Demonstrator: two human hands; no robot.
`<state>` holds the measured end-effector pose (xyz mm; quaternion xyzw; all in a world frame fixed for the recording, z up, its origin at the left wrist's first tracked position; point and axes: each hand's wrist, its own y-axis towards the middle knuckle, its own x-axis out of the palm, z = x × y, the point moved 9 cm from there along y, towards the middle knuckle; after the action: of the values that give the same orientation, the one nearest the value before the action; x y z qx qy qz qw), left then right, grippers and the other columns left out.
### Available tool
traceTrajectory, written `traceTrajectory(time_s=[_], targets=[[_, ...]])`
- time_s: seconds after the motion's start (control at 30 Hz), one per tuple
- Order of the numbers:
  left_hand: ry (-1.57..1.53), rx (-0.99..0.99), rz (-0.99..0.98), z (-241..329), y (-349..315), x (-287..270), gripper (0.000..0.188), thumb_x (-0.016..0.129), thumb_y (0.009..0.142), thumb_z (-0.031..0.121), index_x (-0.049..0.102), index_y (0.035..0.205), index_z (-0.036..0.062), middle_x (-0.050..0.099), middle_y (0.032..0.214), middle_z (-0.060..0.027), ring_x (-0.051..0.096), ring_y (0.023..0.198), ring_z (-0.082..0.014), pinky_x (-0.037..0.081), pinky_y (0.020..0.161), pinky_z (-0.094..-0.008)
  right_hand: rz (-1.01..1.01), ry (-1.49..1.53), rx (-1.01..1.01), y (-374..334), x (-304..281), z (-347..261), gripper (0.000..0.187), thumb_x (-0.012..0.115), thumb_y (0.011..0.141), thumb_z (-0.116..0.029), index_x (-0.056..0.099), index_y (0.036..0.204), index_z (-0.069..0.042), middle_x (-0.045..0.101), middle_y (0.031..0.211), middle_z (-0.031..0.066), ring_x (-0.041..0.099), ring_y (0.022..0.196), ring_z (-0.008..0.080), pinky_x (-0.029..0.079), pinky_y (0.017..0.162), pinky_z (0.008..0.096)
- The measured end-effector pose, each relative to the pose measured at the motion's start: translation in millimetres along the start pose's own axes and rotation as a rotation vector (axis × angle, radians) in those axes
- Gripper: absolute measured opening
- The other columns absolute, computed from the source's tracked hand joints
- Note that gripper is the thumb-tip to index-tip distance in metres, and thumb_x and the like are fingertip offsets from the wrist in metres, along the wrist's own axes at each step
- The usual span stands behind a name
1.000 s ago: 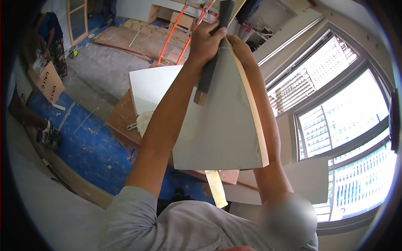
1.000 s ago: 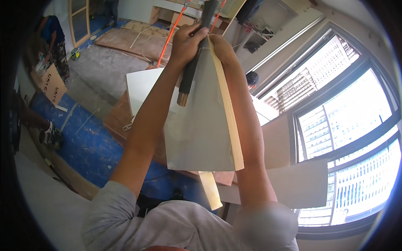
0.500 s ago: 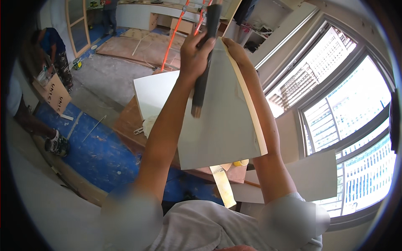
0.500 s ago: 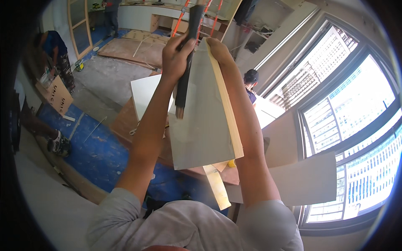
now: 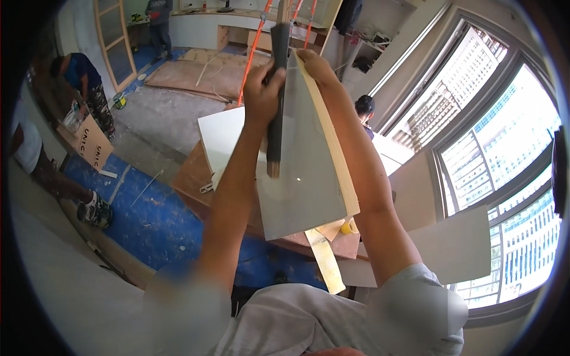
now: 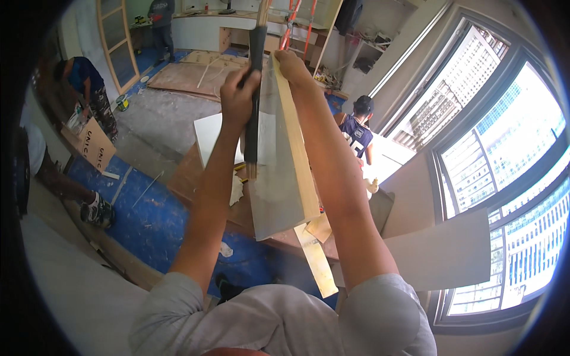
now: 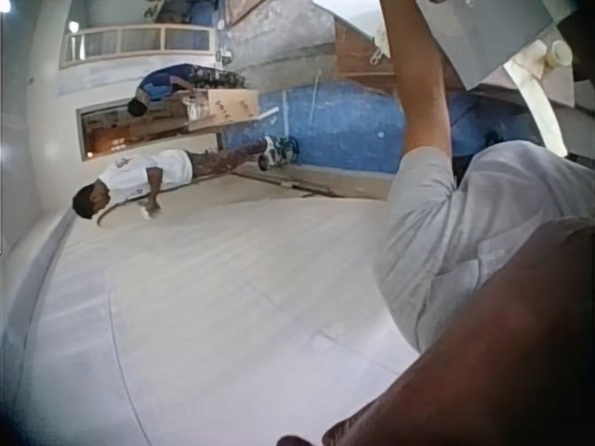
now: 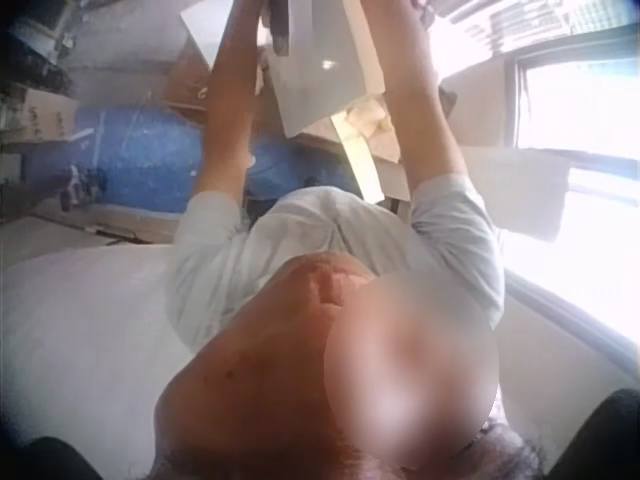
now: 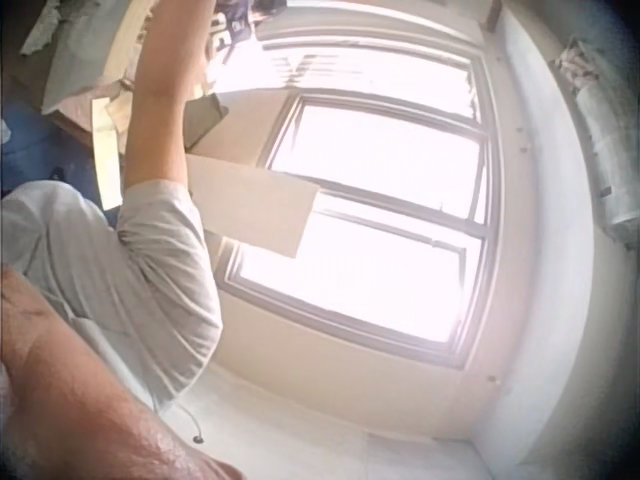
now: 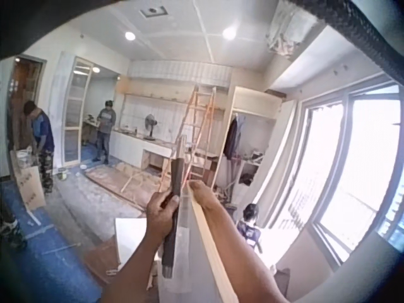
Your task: The person sands the edges of a white laminate board using a hand sanding block, flipping and rotating the board to reach different sides.
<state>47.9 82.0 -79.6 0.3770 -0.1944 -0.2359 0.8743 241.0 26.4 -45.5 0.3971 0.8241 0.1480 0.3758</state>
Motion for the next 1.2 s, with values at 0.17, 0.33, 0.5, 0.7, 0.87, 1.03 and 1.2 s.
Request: traceTrajectory(time_s=[0.17, 0.33, 0.5, 0.7, 0.87, 1.03, 1.2], targets=[[0.047, 0.041, -0.008, 4, 75, 25, 0.036, 0.075, 0.092, 0.026, 0.074, 0.118, 0.0010, 0.070, 0.096, -0.0167, 0.067, 0.091, -0.0237, 0.051, 0.083, -0.0348, -0.171, -0.195, 0.057, 3, 18, -18, 0.037, 0.048, 0.102, -0.018, 0.068, 0.126, 0.001, 0.068, 0.126, 0.0210, 0.067, 0.115, 0.0319, 0.050, 0.099, 0.0404], [0.177, -0.034, -0.078, -18, 10, 17, 0.038, 0.071, 0.096, 0.025, 0.072, 0.122, -0.0025, 0.072, 0.099, -0.0129, 0.066, 0.089, -0.0182, 0.051, 0.082, -0.0308, -0.136, -0.360, -0.026, 9, 1, -4, 0.038, 0.048, 0.103, -0.021, 0.067, 0.129, 0.000, 0.069, 0.125, 0.0200, 0.069, 0.111, 0.0304, 0.052, 0.097, 0.0390], [-0.032, -0.360, 0.035, -49, -41, -24, 0.040, 0.070, 0.098, 0.024, 0.071, 0.126, -0.0044, 0.072, 0.099, -0.0073, 0.063, 0.088, -0.0131, 0.050, 0.082, -0.0275, -0.056, 0.268, 0.309, -19, 12, -13, 0.036, 0.052, 0.103, -0.028, 0.067, 0.116, 0.002, 0.070, 0.105, 0.0165, 0.069, 0.093, 0.0291, 0.054, 0.085, 0.0409], [-0.172, -0.210, -0.046, 15, 22, -11, 0.039, 0.071, 0.097, 0.021, 0.070, 0.128, -0.0032, 0.070, 0.095, -0.0037, 0.060, 0.084, -0.0089, 0.048, 0.075, -0.0253, -0.075, 0.821, 0.553, -41, 9, 15, 0.039, 0.060, 0.101, -0.029, 0.066, 0.128, -0.002, 0.071, 0.106, 0.0132, 0.066, 0.095, 0.0218, 0.052, 0.086, 0.0365], [-0.008, 0.033, -0.105, 45, 46, 37, 0.039, 0.075, 0.090, 0.031, 0.074, 0.115, 0.0006, 0.068, 0.091, -0.0151, 0.065, 0.084, -0.0250, 0.050, 0.077, -0.0360, -0.062, 0.614, 0.411, -46, -3, 48, 0.044, 0.057, 0.104, -0.031, 0.064, 0.143, -0.011, 0.072, 0.126, 0.0136, 0.067, 0.113, 0.0212, 0.048, 0.099, 0.0331], [0.158, 0.115, -0.130, 55, 26, 40, 0.038, 0.074, 0.092, 0.026, 0.073, 0.120, 0.0009, 0.063, 0.086, -0.0154, 0.064, 0.083, -0.0275, 0.050, 0.077, -0.0378, -0.076, 0.105, 0.239, -51, -3, 33, 0.038, 0.049, 0.106, -0.026, 0.068, 0.136, -0.013, 0.072, 0.126, 0.0121, 0.066, 0.115, 0.0196, 0.048, 0.099, 0.0326], [0.100, 0.015, -0.025, 52, -79, -1, 0.036, 0.074, 0.092, 0.019, 0.072, 0.122, -0.0005, 0.059, 0.082, -0.0117, 0.060, 0.082, -0.0244, 0.048, 0.075, -0.0360, -0.056, 0.278, 0.288, -62, -10, 13, 0.040, 0.056, 0.104, -0.024, 0.065, 0.138, -0.004, 0.072, 0.124, 0.0100, 0.066, 0.111, 0.0159, 0.048, 0.098, 0.0296]])
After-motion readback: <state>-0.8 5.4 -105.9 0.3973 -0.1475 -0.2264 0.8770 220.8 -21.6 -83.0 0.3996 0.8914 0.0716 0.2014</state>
